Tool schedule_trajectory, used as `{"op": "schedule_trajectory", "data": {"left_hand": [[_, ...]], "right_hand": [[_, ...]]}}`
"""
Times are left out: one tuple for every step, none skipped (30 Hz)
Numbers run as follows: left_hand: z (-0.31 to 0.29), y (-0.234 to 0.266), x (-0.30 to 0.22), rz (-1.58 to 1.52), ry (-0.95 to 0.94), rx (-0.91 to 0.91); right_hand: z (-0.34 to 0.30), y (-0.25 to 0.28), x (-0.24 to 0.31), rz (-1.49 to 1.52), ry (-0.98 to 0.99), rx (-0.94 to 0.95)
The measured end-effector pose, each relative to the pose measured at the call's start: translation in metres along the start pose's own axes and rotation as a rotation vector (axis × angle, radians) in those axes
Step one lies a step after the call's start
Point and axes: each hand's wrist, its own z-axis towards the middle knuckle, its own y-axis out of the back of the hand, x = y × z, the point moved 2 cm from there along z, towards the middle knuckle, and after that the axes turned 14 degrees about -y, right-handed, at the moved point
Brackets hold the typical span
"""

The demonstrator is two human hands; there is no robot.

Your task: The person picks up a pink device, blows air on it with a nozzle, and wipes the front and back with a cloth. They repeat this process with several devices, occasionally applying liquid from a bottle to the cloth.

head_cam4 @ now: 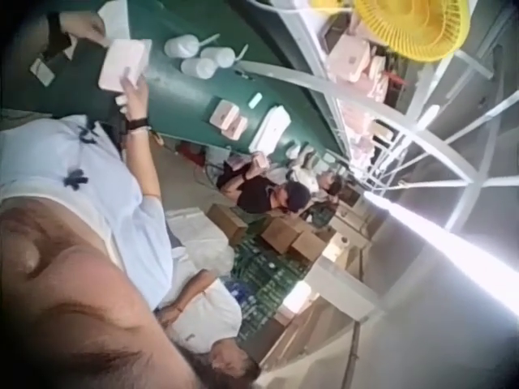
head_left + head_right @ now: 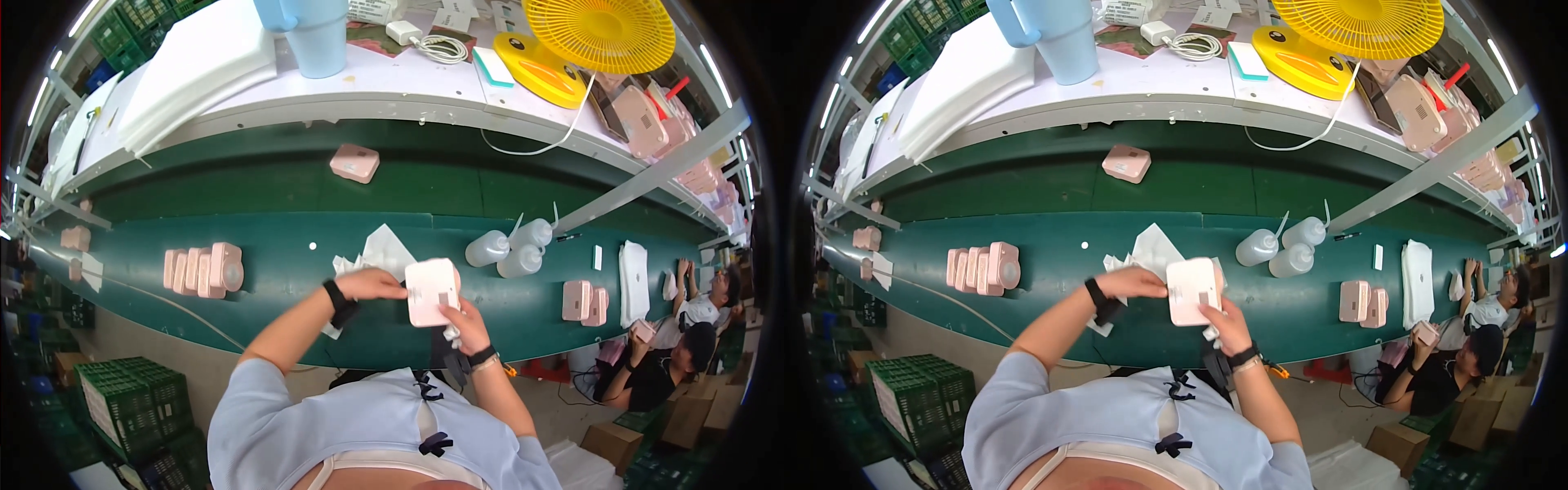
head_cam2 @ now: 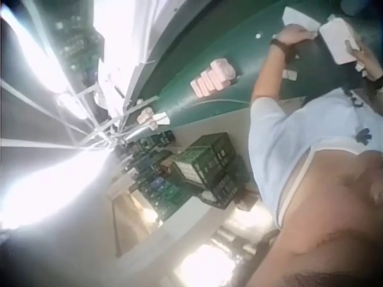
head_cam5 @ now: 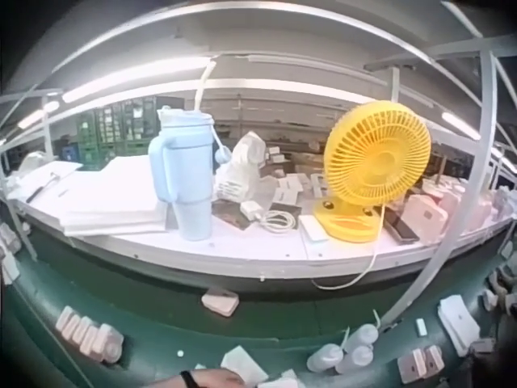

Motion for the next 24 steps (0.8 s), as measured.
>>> {"op": "schedule_trajectory", "data": {"left_hand": [[0.01,0.026,-0.004,0.214,0.038,0.069],[0.022,0.052,0.007,0.377,0.073,-0.091],[0.036,0.076,0.019,0.538,0.109,-0.253],[0.049,0.096,0.022,0.695,0.133,-0.45],[0.063,0.114,0.025,0.847,0.156,-0.651],[0.079,0.131,0.035,0.926,0.192,-0.725],[0.094,0.143,0.041,1.0,0.221,-0.798],[0.107,0.147,0.05,0.986,0.203,-0.802],[0.121,0.15,0.053,1.119,0.174,-0.88],[0.134,0.154,0.054,1.251,0.143,-0.965],[0.144,0.159,0.061,1.236,0.12,-0.973],[0.152,0.164,0.071,1.237,0.172,-0.922],[0.16,0.169,0.081,1.24,0.227,-0.869],[0.162,0.17,0.087,1.244,0.297,-0.815],[0.168,0.173,0.09,1.239,0.302,-0.821],[0.175,0.18,0.093,1.197,0.322,-0.727],[0.173,0.189,0.096,1.157,0.353,-0.632],[0.163,0.195,0.101,1.116,0.391,-0.54],[0.153,0.198,0.091,1.122,0.418,-0.541],[0.14,0.2,0.067,0.945,0.317,-0.703],[0.122,0.205,0.055,0.768,0.217,-0.865],[0.093,0.213,0.064,0.778,0.273,-0.898],[0.06,0.223,0.078,0.36,0.154,-1.058],[0.027,0.222,0.09,-0.064,0.005,-1.189]], "right_hand": [[-0.014,0.01,-0.002,0.01,-0.009,-0.049],[-0.027,0.019,-0.003,0.002,-0.009,-0.056],[-0.041,0.028,-0.003,-0.106,0.008,-0.096],[-0.051,0.037,-0.005,-0.215,0.025,-0.137],[-0.059,0.046,-0.011,-0.224,0.027,-0.149],[-0.066,0.055,-0.018,-0.286,0.008,-0.195],[-0.074,0.064,-0.022,-0.348,-0.01,-0.249],[-0.081,0.069,-0.027,-0.357,-0.004,-0.269],[-0.088,0.07,-0.03,-0.319,-0.026,-0.28],[-0.092,0.07,-0.031,-0.281,-0.044,-0.291],[-0.094,0.07,-0.03,-0.288,-0.033,-0.314],[-0.098,0.069,-0.03,-0.276,-0.053,-0.339],[-0.099,0.069,-0.03,-0.264,-0.074,-0.36],[-0.1,0.07,-0.028,-0.255,-0.101,-0.369],[-0.099,0.074,-0.024,-0.264,-0.101,-0.367],[-0.096,0.078,-0.02,-0.269,-0.089,-0.355],[-0.092,0.08,-0.018,-0.273,-0.082,-0.332],[-0.088,0.08,-0.017,-0.277,-0.076,-0.3],[-0.084,0.08,-0.016,-0.278,-0.085,-0.274],[-0.079,0.082,-0.013,-0.297,-0.075,-0.31],[-0.073,0.083,-0.01,-0.318,-0.064,-0.339],[-0.069,0.082,-0.007,-0.356,-0.058,-0.35],[-0.062,0.076,-0.003,-0.386,-0.069,-0.287],[-0.059,0.072,0.001,-0.37,-0.042,-0.261]]}}
